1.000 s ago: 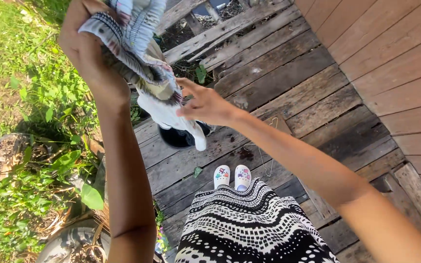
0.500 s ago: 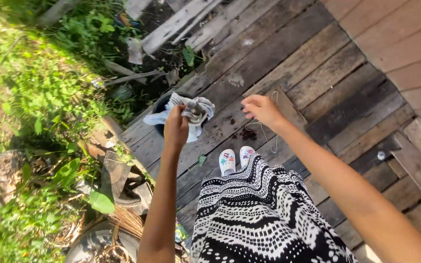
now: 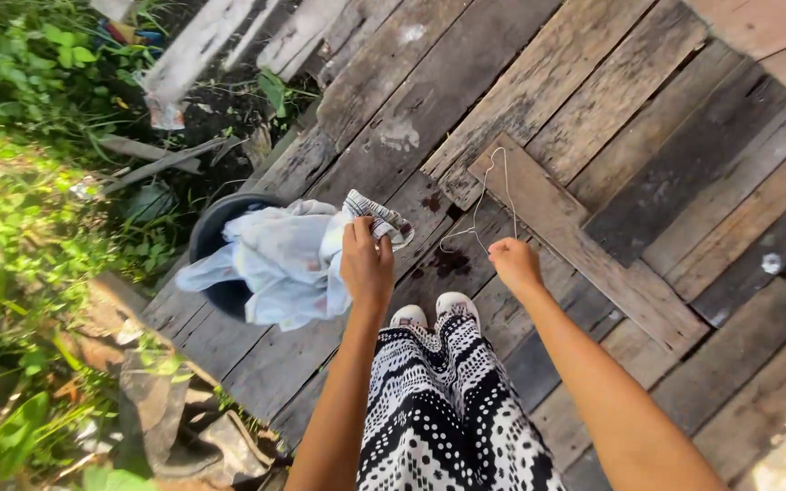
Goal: The recorder is hanging wet clothes on hangers and a clothesline outdoors.
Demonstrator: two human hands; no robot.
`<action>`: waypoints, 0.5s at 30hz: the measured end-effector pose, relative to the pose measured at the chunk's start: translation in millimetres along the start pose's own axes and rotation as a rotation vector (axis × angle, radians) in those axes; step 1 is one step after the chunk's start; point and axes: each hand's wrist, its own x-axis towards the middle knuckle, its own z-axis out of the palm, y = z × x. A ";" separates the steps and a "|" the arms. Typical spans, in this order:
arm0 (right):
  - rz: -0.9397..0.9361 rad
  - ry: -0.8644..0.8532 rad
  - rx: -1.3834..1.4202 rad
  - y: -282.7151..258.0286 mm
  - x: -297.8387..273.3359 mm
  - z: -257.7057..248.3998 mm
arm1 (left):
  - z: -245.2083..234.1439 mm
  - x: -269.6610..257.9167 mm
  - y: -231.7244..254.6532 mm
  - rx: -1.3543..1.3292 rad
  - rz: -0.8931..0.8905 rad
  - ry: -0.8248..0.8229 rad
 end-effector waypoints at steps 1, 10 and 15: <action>-0.074 0.038 -0.208 26.9 21.6 10.6 | 17.7 -0.7 -12.5 0.013 -0.019 -0.008; -0.126 0.055 -0.510 174.8 187.6 97.1 | 133.0 -11.8 -108.4 0.020 -0.021 -0.013; 0.042 0.018 -0.484 203.8 217.7 121.9 | 155.5 -22.4 -137.8 0.006 -0.040 -0.021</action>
